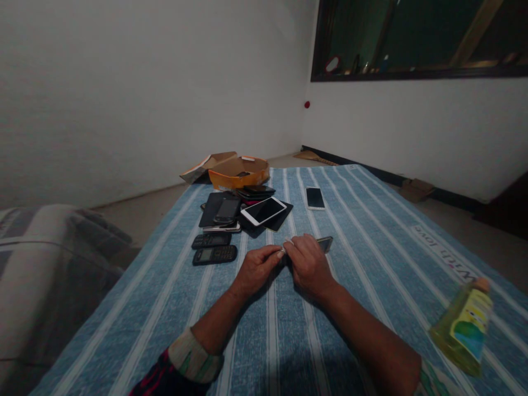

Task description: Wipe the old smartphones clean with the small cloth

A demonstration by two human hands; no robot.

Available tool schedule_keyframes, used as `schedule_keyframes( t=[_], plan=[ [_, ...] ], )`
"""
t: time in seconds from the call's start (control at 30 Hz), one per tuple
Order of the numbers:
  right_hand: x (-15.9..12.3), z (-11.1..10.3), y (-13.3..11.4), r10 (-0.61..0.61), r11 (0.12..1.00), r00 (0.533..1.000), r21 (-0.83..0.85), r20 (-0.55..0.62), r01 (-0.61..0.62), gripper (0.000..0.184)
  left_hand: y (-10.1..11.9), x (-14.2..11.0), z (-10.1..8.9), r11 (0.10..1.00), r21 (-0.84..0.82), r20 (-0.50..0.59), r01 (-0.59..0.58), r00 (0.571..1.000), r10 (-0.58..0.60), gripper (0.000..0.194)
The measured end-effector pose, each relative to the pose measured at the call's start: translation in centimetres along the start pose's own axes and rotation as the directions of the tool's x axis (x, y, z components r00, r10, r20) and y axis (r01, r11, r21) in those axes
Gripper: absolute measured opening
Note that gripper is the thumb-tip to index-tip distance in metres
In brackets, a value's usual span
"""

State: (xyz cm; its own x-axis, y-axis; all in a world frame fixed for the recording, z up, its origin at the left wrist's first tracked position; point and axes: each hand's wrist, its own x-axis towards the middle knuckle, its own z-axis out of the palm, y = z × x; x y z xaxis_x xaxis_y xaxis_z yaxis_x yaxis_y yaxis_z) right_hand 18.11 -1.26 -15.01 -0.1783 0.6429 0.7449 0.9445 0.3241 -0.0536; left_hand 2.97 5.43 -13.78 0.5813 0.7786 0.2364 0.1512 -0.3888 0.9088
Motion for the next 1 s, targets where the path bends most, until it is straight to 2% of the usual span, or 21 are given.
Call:
schedule_keyframes(
  t=[0.1, 0.3, 0.43, 0.57, 0.7, 0.87, 1.0],
  plan=[
    [-0.3, -0.3, 1.2, -0.001, 1.000, 1.000, -0.015, -0.009, 0.001, 0.028, 0.0, 0.0, 0.1, 1.000, -0.002, -0.016, 0.019, 1.000, -0.019, 0.028],
    [-1.2, -0.2, 3.4, 0.068, 0.995, 0.995, -0.066, -0.074, -0.072, 0.028, -0.2, 0.3, 0.2, 0.999, 0.004, -0.049, 0.034, 0.998, -0.034, 0.030],
    [-1.2, 0.3, 2.9, 0.078, 0.995, 0.993, -0.062, -0.084, -0.083, 0.029, -0.1, 0.4, 0.3, 0.999, 0.002, -0.059, 0.034, 0.998, -0.034, 0.030],
    [-1.0, 0.8, 1.8, 0.020, 1.000, 0.998, -0.011, -0.067, -0.021, 0.032, 0.1, 0.4, 0.3, 0.999, -0.016, -0.057, 0.038, 0.998, -0.038, 0.029],
    [-1.0, 1.2, 1.7, 0.002, 1.000, 0.998, 0.024, -0.056, -0.001, 0.039, 0.1, 0.6, 0.5, 0.998, -0.005, -0.098, 0.057, 0.994, -0.057, 0.026],
    [-1.4, 2.1, 2.6, 0.061, 0.998, 0.997, 0.036, -0.040, -0.060, 0.044, -0.3, 0.9, 0.9, 0.995, -0.020, -0.099, 0.099, 0.990, -0.101, 0.028],
    [-1.7, 2.9, 2.7, 0.144, 0.989, 0.989, 0.036, -0.015, -0.143, 0.039, -0.8, 1.0, 1.1, 0.984, -0.031, -0.041, 0.176, 0.983, -0.178, 0.031]
  ],
)
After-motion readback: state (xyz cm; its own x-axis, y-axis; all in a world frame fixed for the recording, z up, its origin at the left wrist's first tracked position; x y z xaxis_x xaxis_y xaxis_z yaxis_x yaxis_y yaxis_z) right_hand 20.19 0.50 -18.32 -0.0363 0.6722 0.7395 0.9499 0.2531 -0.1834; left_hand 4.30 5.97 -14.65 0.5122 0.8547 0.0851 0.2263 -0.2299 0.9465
